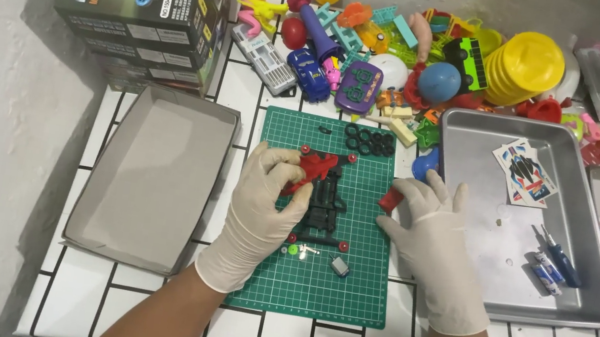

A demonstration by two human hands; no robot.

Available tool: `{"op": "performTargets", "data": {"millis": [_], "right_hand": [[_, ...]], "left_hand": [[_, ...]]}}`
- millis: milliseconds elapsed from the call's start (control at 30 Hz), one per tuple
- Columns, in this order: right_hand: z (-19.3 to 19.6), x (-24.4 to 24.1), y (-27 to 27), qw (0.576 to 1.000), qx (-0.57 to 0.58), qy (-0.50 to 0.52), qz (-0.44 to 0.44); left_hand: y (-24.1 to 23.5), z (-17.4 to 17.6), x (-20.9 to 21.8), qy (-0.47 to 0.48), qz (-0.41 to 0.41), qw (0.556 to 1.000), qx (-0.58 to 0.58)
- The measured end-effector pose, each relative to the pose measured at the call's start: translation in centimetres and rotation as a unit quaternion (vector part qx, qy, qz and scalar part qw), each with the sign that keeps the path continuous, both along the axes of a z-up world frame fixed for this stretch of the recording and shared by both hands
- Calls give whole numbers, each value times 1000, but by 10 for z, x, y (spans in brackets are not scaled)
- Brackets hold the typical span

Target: The person assembles a toy car chassis on a green cutting mat. They attach red wheels to the black frame, then fit the red body shell onto the chassis.

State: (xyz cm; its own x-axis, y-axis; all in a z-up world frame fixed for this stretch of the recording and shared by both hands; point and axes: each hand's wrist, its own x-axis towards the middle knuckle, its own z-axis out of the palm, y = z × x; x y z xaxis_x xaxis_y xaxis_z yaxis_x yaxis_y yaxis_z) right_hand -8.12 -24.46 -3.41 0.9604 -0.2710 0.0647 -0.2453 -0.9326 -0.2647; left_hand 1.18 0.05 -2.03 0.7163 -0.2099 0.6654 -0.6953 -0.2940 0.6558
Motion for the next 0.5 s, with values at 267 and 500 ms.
{"op": "performTargets", "data": {"millis": [267,500], "right_hand": [[-36,6,-5,997,-78,16,11],[23,3,50,909,372,-184,35]], "left_hand": [[0,-8,4,-56,0,998,12],[3,13,-5,315,-169,898,-257]]}}
